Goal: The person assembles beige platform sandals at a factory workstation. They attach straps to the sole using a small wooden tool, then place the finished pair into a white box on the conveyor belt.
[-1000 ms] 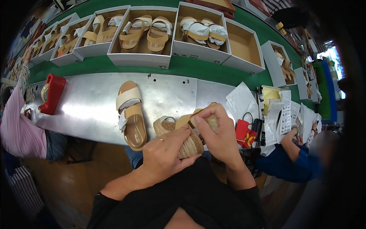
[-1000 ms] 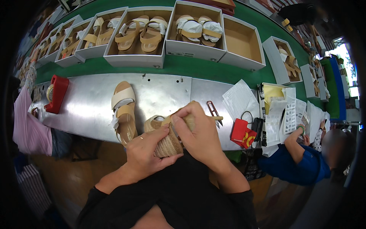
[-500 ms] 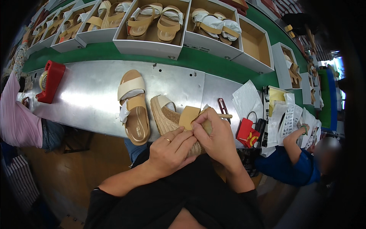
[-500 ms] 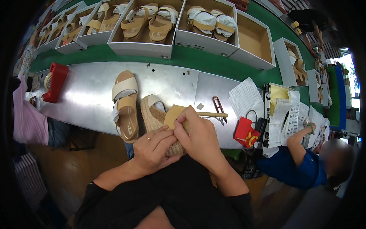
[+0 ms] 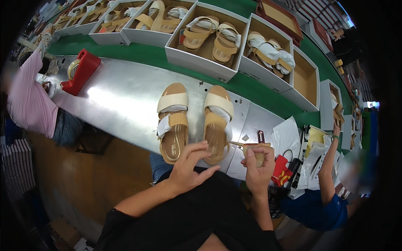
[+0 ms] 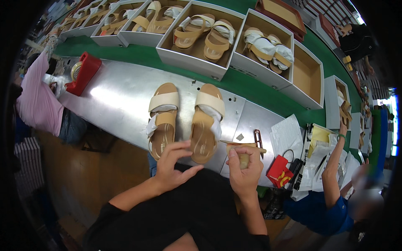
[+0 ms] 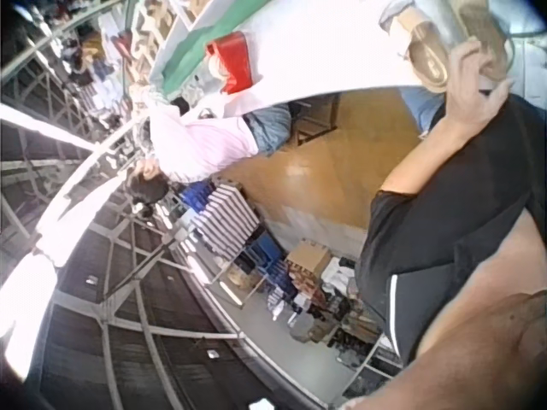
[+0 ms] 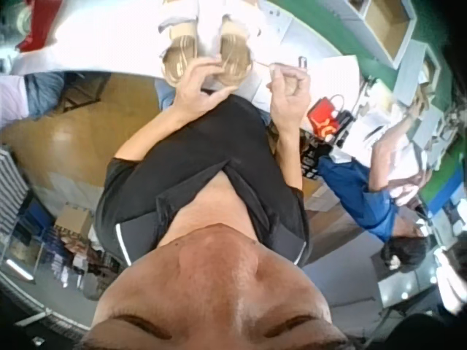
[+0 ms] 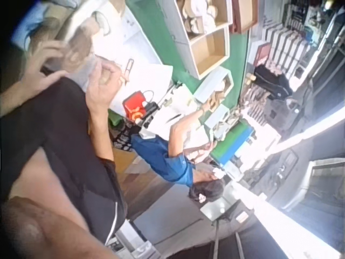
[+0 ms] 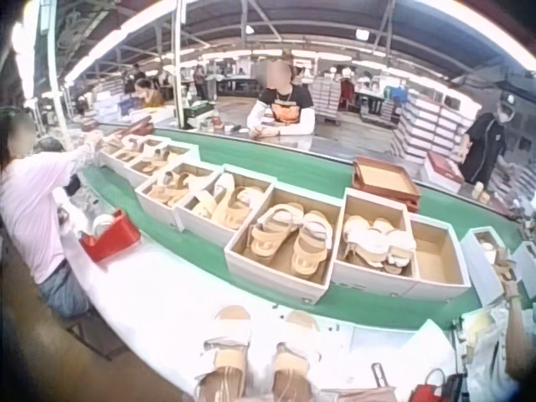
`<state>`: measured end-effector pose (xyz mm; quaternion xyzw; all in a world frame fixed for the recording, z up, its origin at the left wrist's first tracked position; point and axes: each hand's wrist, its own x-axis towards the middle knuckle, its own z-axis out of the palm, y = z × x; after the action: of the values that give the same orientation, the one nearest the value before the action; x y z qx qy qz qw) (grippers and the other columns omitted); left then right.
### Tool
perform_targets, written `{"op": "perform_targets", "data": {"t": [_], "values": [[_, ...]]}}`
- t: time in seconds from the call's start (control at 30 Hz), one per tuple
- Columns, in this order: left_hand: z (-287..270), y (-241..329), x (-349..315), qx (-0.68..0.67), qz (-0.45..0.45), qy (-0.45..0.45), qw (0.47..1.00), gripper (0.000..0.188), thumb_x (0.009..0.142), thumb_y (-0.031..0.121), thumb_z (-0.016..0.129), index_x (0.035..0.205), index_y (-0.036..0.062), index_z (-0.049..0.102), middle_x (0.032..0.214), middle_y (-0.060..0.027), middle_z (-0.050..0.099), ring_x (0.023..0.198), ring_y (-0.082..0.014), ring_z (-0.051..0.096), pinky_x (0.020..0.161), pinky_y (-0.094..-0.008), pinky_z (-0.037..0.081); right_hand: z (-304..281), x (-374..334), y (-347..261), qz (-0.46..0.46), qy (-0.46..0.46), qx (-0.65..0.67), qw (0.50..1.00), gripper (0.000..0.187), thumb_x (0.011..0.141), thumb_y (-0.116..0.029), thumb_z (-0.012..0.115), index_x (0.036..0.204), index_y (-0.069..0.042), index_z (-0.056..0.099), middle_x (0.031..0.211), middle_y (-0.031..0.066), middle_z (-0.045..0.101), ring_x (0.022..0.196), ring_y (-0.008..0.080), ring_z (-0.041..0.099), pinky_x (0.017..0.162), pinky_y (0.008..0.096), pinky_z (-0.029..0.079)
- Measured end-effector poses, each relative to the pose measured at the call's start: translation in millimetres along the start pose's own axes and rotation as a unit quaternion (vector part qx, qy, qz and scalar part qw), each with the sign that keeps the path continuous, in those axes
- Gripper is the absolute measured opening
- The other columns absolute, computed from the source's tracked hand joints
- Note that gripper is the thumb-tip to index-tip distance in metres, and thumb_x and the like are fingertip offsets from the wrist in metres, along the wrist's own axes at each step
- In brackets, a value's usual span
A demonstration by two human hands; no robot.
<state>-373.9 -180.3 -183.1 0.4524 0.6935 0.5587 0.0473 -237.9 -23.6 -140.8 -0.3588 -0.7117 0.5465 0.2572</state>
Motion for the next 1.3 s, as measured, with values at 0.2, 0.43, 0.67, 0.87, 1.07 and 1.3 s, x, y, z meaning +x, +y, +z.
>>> {"op": "perform_targets", "data": {"t": [0.2,0.43,0.67,0.87,1.07,1.3], "values": [[-38.6,-44.0,-72.0,0.131,0.008,0.117,0.985,0.092,0.066,0.030,0.094,0.135,0.0023,0.040,0.121,-0.0164,0.052,0.104,-0.0292,0.056,0.085,-0.0374,0.050,-16.9,6.6,75.0,-0.084,-0.004,-0.353,0.932,0.028,0.090,-0.010,0.068,0.114,0.000,0.060,0.107,0.0201,0.067,0.093,0.0347,0.067,0.082,0.0400,0.052],[-6.3,-69.8,-78.4,0.111,-0.247,0.082,0.959,0.124,0.064,0.020,0.095,0.154,-0.0025,0.014,0.143,-0.0232,0.040,0.130,-0.0338,0.046,0.108,-0.0410,0.040,-42.2,23.9,109.6,-0.110,-0.090,-0.426,0.893,0.036,0.081,-0.002,0.069,0.116,-0.005,0.058,0.110,0.0180,0.067,0.097,0.0378,0.064,0.084,0.0432,0.053],[-32.1,-56.4,-30.7,-0.006,-0.223,0.219,0.950,0.084,0.077,0.005,0.080,0.147,-0.0069,0.035,0.132,-0.0193,0.059,0.117,-0.0240,0.060,0.101,-0.0343,0.046,-56.7,26.0,114.3,-0.177,0.050,-0.399,0.898,0.029,0.087,-0.004,0.065,0.116,-0.006,0.064,0.103,0.0159,0.069,0.091,0.0363,0.067,0.078,0.0442,0.054],[-69.6,-13.9,19.8,0.048,-0.174,0.172,0.968,0.072,0.076,0.009,0.081,0.139,-0.0060,0.050,0.119,-0.0190,0.065,0.107,-0.0257,0.066,0.094,-0.0341,0.051,-102.8,24.7,136.2,-0.009,0.089,-0.448,0.890,0.039,0.085,-0.003,0.064,0.124,-0.003,0.057,0.116,0.0200,0.066,0.106,0.0416,0.063,0.090,0.0460,0.050],[-68.9,0.6,63.6,0.155,-0.072,0.094,0.981,0.072,0.071,0.022,0.088,0.132,-0.0032,0.059,0.113,-0.0184,0.069,0.101,-0.0305,0.068,0.087,-0.0355,0.054,-62.3,48.9,84.7,-0.050,0.103,-0.267,0.957,0.034,0.093,-0.014,0.066,0.121,0.002,0.055,0.117,0.0206,0.063,0.102,0.0318,0.065,0.090,0.0406,0.050],[-89.6,9.2,82.0,0.136,-0.022,0.059,0.989,0.069,0.071,0.028,0.089,0.127,-0.0035,0.063,0.104,-0.0181,0.072,0.089,-0.0290,0.072,0.079,-0.0336,0.057,46.1,29.5,-16.9,-0.239,0.042,0.030,0.970,0.026,0.087,0.001,0.070,0.110,-0.002,0.058,0.106,0.0149,0.064,0.090,0.0214,0.066,0.078,0.0312,0.054]]}}
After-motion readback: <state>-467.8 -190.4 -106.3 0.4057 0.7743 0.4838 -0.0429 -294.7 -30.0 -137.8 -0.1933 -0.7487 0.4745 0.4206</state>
